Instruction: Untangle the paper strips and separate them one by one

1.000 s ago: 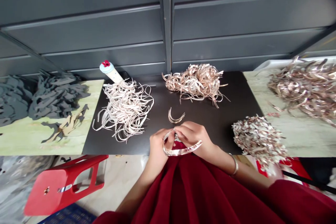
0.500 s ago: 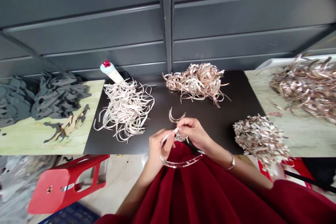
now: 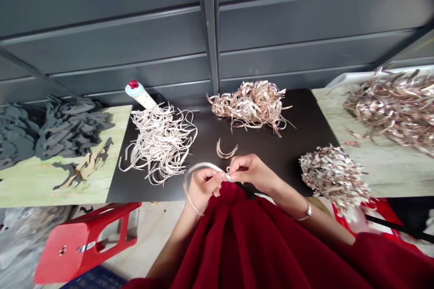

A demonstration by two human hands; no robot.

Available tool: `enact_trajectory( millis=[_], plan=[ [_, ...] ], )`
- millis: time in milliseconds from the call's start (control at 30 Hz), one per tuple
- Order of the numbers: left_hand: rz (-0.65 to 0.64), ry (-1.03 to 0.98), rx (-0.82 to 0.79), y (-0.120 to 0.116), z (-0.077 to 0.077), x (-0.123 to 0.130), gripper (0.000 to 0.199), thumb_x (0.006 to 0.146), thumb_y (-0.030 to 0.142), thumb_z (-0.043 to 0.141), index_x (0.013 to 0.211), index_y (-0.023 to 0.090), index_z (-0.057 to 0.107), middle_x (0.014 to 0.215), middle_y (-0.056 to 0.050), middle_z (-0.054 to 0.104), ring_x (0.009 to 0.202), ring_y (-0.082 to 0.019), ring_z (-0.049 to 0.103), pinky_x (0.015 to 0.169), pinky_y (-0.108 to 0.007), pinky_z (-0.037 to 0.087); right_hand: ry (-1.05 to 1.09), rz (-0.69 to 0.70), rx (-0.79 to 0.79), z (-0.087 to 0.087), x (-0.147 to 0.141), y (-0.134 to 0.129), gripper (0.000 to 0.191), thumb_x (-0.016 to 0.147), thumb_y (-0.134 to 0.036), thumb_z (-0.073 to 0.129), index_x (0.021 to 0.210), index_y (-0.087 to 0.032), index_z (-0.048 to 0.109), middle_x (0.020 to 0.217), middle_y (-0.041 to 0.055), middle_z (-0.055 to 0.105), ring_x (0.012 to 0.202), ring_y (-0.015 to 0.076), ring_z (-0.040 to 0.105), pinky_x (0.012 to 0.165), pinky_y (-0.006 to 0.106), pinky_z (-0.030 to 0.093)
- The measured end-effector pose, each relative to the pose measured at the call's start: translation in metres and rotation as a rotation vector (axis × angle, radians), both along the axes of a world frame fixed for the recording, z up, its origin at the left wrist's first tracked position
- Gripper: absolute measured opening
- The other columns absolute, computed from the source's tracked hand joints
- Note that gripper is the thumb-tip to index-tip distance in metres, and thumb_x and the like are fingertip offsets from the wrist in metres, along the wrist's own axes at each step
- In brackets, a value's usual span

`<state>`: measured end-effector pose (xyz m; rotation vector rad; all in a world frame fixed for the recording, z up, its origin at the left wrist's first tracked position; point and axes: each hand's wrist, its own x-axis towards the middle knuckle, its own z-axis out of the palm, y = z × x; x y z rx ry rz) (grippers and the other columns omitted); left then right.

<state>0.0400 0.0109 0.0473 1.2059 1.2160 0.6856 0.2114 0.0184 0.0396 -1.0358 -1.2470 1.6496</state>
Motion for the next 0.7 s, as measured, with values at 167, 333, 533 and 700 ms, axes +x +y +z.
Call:
enact_trajectory(
  millis=[167, 333, 533, 700],
  plan=[
    [-0.085, -0.022, 0.020, -0.001, 0.002, -0.001, 0.039, 0.083, 0.048, 0.052, 0.059, 0.016, 0.050, 0.046, 0.004, 0.046, 0.043, -0.007, 0.041, 0.046, -0.020, 0.033, 0.126, -0.017, -0.069, -0.006, -0.007, -0.001, 0.027, 0.066, -0.038, 0.077, 0.063, -0.014, 0.066, 0.058, -0.0017, 0.056, 0.052, 0.0086, 0.048, 0.051, 0.022, 0.037],
    [-0.217, 0.021, 0.099, 0.005, 0.011, -0.007, 0.031, 0.080, 0.040, 0.058, 0.061, 0.018, 0.048, 0.050, 0.004, 0.050, 0.047, -0.009, 0.044, 0.049, -0.021, 0.035, 0.200, 0.001, -0.093, -0.004, -0.010, -0.003, 0.026, 0.067, -0.037, 0.076, 0.064, -0.014, 0.066, 0.058, -0.0024, 0.054, 0.053, 0.0081, 0.045, 0.050, 0.021, 0.035],
    [-0.329, 0.026, 0.171, 0.006, 0.020, -0.008, 0.026, 0.086, 0.034, 0.053, 0.067, 0.017, 0.057, 0.059, -0.001, 0.061, 0.058, -0.013, 0.055, 0.059, -0.024, 0.042, 0.359, 0.109, -0.197, -0.008, -0.004, -0.004, 0.026, 0.067, -0.035, 0.077, 0.063, -0.013, 0.064, 0.053, -0.0030, 0.053, 0.050, 0.0081, 0.045, 0.051, 0.021, 0.034],
    [-0.295, -0.206, 0.155, -0.002, 0.018, -0.003, 0.031, 0.090, 0.036, 0.046, 0.067, 0.018, 0.055, 0.073, -0.005, 0.064, 0.077, -0.018, 0.062, 0.074, -0.030, 0.047, 0.517, 0.236, -0.244, -0.020, 0.001, -0.002, 0.033, 0.066, -0.042, 0.077, 0.062, -0.014, 0.062, 0.050, -0.0027, 0.053, 0.051, 0.0121, 0.053, 0.057, 0.026, 0.042]
  ],
)
